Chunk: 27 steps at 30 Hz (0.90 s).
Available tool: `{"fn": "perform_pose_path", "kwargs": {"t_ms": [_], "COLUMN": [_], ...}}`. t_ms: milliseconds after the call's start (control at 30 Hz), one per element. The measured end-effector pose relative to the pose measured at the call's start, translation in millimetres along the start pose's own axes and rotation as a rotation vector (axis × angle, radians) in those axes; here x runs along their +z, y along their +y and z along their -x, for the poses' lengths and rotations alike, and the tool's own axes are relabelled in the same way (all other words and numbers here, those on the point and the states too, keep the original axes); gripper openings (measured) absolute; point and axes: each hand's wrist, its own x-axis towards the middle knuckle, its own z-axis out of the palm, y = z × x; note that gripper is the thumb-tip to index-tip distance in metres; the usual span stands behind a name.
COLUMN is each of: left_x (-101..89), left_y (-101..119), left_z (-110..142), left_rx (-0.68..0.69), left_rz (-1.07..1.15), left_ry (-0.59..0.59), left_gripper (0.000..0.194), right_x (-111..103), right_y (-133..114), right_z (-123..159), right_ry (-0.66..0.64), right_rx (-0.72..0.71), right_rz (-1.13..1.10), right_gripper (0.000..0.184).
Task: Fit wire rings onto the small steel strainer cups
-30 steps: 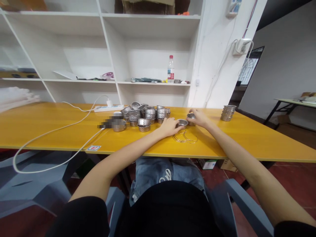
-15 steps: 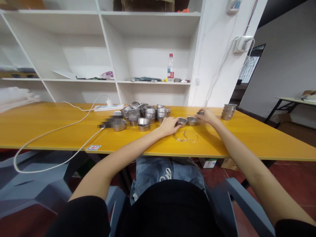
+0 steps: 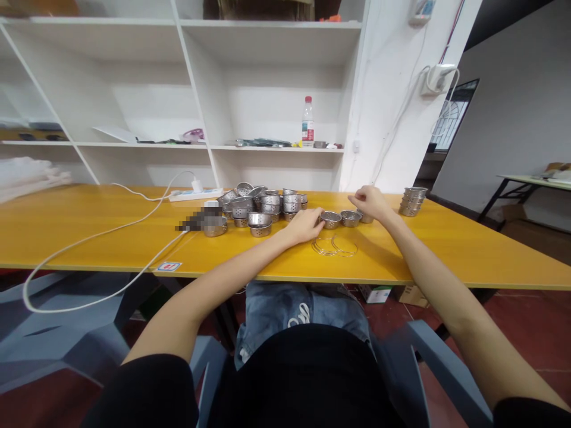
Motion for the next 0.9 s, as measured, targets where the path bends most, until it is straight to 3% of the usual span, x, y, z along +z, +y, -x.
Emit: {"fn": "perform_pose_path", "kwargs": {"t_ms": [100,167,267,500,900], "left_x": [-7.9,-13.9,-20.4,-20.9,-21.8], "left_y": [-1,-3,-7,-11,-8], "left_z": [0,1,1,3,4], "left_rx": [-0.006,-0.026,-0.062,-0.072,-0.073], "left_rz": [-0.034,-0.034,-0.001,0.021,0.030], "left_ry": [0.049,0.072,0.091,0.108,0.105], "left_gripper": [0.032,0.037,0.041,0.033,0.028], "right_x": [-2,0,5,12,11], "right_y": [-35,-55,-72,-72,-84], "right_z": [10,16,21,25,28], "right_ry": [-0.308,-0.539,-0.671,-0.770,-0.754], "right_rx": [-0.098,-0.150,-0.217,-0.221,-0.190], "right_rz": [-0.382,-0.446,-0.448,-0.271,-0.137], "right_gripper": [0.042,0.043,0.036,0.015,0.011]}}
